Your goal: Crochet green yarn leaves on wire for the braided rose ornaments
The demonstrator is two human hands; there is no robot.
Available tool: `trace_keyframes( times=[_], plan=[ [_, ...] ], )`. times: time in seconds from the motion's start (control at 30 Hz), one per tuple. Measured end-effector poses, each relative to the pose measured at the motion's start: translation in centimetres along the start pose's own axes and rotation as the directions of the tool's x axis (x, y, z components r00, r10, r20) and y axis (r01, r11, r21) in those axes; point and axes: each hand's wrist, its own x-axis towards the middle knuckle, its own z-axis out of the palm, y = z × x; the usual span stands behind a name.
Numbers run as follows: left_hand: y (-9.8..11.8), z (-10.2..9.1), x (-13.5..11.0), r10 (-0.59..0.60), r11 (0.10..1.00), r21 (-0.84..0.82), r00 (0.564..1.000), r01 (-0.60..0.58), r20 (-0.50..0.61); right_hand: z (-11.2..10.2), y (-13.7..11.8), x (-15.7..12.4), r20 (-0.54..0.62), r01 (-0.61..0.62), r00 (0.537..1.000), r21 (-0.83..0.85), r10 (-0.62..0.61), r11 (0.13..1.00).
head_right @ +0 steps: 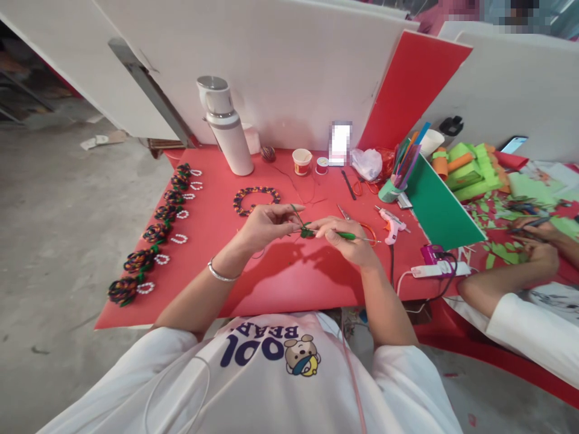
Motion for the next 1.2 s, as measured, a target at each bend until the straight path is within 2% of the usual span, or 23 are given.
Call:
trace_keyframes(
  times=[0.1, 0.23, 0.33, 0.43, 0.53, 0.6, 0.67, 0.73, 0.83, 0.9, 1.03, 1.2],
  plan=[
    [-0.1, 0.1, 0.0, -0.015, 0.999, -0.044, 0.999, 0.013, -0.037, 0.8, -0.8, -0.2, -0.017, 0.091, 0.995, -0.179, -0.095, 0.98],
    [-0.5, 0.2, 0.1, -0.054, 0.99, -0.135, 0.995, 0.042, -0.084, 2.4, -1.2, -0.9, -0.088, 0.187, 0.966, -0.406, -0.242, 0.895],
    [-0.6, 0.4, 0.1, -0.117, 0.97, -0.219, 0.991, 0.1, -0.065, 4.0, -0.3, -1.5, -0.147, 0.229, 0.92, -0.551, -0.364, 0.803],
    [-0.7, 0.9, 0.0, -0.143, 0.941, -0.317, 0.988, 0.118, -0.057, 5.8, 1.1, -1.9, -0.214, 0.22, 0.859, -0.666, -0.466, 0.712],
    [-0.9, 1.5, -0.1, -0.142, 0.918, -0.386, 0.985, 0.095, -0.095, 7.4, 2.0, -1.9, -0.294, 0.193, 0.799, -0.701, -0.525, 0.687],
    [-1.0, 1.6, -0.2, -0.131, 0.905, -0.419, 0.985, 0.073, -0.112, 7.9, 2.4, -1.7, -0.332, 0.2, 0.771, -0.684, -0.543, 0.702],
    [-1.0, 1.3, -0.3, -0.127, 0.892, -0.445, 0.989, 0.078, -0.082, 7.7, 2.4, -1.4, -0.345, 0.25, 0.758, -0.63, -0.554, 0.735],
    [-0.8, 0.7, -0.4, -0.147, 0.883, -0.451, 0.989, 0.126, -0.013, 6.8, 2.2, -1.2, -0.335, 0.304, 0.785, -0.526, -0.522, 0.795],
    [-0.3, -0.5, -0.5, -0.203, 0.89, -0.404, 0.977, 0.212, 0.066, 4.8, 1.3, -0.9, -0.239, 0.292, 0.891, -0.347, -0.385, 0.891],
    [0.2, -1.0, -0.4, -0.218, 0.901, -0.365, 0.972, 0.236, 0.091, 3.4, 0.5, -0.7, -0.155, 0.277, 0.933, -0.271, -0.325, 0.922],
    [0.6, -1.3, -0.1, -0.217, 0.916, -0.316, 0.968, 0.246, 0.123, 1.5, -0.9, -0.6, -0.05, 0.218, 0.972, -0.152, -0.227, 0.964],
    [0.4, -1.3, 0.3, -0.203, 0.921, -0.308, 0.969, 0.238, 0.143, 0.8, -1.2, -0.6, -0.038, 0.085, 0.996, 0.038, -0.084, 0.996]
  ],
)
